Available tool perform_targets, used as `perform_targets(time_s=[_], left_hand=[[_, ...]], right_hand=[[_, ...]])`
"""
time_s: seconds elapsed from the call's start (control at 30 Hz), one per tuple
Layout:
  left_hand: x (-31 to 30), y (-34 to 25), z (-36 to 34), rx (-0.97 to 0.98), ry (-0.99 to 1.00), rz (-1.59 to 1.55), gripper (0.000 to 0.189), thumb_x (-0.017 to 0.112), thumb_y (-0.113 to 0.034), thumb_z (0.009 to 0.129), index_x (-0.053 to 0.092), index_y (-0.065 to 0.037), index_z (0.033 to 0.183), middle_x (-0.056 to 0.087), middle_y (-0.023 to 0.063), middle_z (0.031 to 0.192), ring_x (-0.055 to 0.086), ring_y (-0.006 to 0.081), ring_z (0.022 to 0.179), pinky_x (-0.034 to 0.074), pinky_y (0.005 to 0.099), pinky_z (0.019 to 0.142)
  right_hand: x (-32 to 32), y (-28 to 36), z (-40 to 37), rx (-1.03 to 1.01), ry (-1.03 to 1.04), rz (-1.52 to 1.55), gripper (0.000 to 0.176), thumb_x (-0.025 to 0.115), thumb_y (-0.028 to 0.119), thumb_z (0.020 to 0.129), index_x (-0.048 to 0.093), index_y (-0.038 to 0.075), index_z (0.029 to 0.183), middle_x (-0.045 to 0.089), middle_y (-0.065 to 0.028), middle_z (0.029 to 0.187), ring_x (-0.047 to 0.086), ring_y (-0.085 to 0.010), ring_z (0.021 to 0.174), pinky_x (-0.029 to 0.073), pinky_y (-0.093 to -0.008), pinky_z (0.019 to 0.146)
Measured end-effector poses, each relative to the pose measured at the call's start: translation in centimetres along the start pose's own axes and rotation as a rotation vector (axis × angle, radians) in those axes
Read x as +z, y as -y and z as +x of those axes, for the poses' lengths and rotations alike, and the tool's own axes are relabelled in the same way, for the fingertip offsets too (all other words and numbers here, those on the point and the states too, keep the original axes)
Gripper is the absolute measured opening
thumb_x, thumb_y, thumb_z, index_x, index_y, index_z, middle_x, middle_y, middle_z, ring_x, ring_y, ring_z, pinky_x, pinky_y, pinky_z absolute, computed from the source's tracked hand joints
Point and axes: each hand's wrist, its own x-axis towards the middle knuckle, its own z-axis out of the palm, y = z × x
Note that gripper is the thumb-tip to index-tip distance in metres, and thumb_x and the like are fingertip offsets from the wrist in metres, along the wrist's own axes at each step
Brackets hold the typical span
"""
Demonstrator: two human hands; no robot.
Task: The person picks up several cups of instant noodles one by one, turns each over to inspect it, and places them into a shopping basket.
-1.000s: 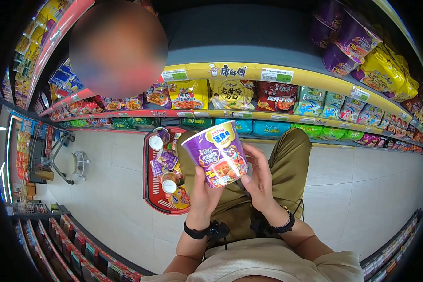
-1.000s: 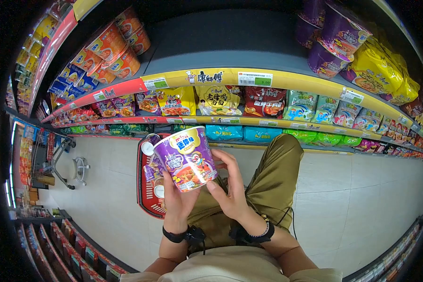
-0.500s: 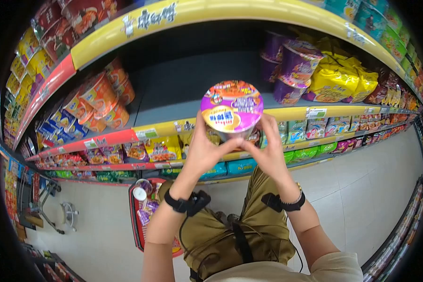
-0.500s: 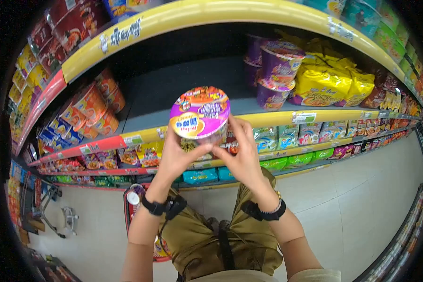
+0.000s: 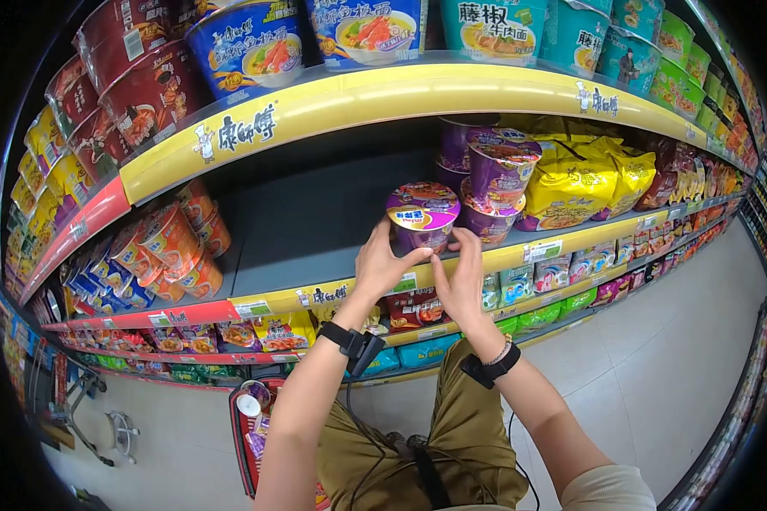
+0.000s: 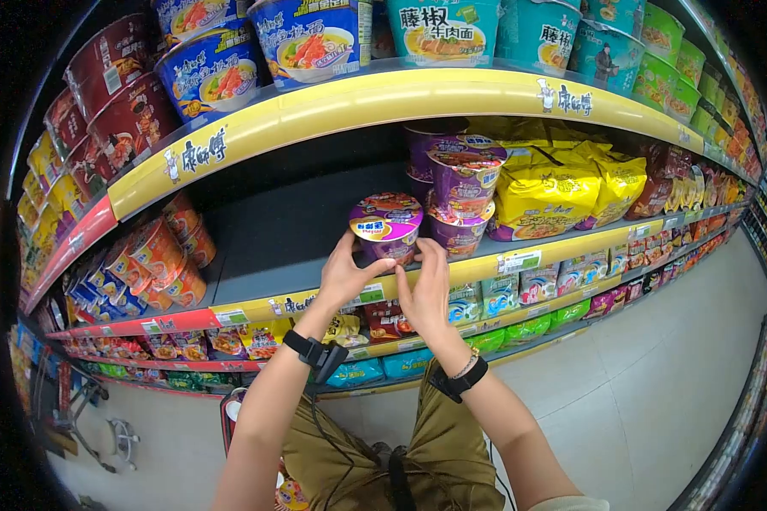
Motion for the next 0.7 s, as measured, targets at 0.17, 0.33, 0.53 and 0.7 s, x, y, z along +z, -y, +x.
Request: perform_targets(time_s=[0.17,0.33,0.53,0.7], left_hand=[[0.4,-1.2,-0.6,-0.008,-0.062,0.189,0.089,0.078,-0.056,0.067,0.048,0.000,0.129,0.062,0.0183,0.116,0.063,0.0319,0.105,0.050,0.0401,0.088],[0.8,-1.4,-0.6,0.008,-0.090,0.232,0.089,0.078,-0.057,0.066,0.048,0.002,0.127,0.063,0.0191,0.112,0.063,0.0335,0.103,0.050,0.0414,0.086],[0.5,-1.6,-1.0,0.027,-0.077,0.239,0.088,0.076,-0.055,0.068,0.048,0.003,0.127,0.064,0.0204,0.111,0.062,0.0351,0.104,0.049,0.0421,0.086],[0.3,-1.5,-1.2,0.049,-0.097,0.208,0.088,0.075,-0.055,0.070,0.046,0.002,0.130,0.064,0.0214,0.113,0.062,0.0349,0.106,0.049,0.0422,0.088]], right_hand=[[1.0,-1.9,-0.8,-0.112,-0.128,0.032,0.026,0.063,-0.004,0.080,0.047,-0.002,0.100,0.048,-0.0180,0.098,0.050,-0.0334,0.093,0.042,-0.0422,0.082],[0.6,-1.8,-0.6,-0.131,-0.107,0.008,0.022,0.063,-0.004,0.080,0.048,-0.002,0.097,0.049,-0.0180,0.096,0.051,-0.0343,0.092,0.043,-0.0415,0.080],[0.3,-1.3,-0.6,-0.110,-0.074,0.005,0.025,0.061,-0.004,0.082,0.051,-0.003,0.105,0.050,-0.0177,0.100,0.054,-0.0307,0.090,0.046,-0.0374,0.078],[0.1,-0.9,-0.6,-0.063,-0.062,0.014,0.037,0.059,-0.004,0.083,0.049,-0.005,0.119,0.050,-0.0169,0.103,0.055,-0.0258,0.087,0.048,-0.0339,0.077]])
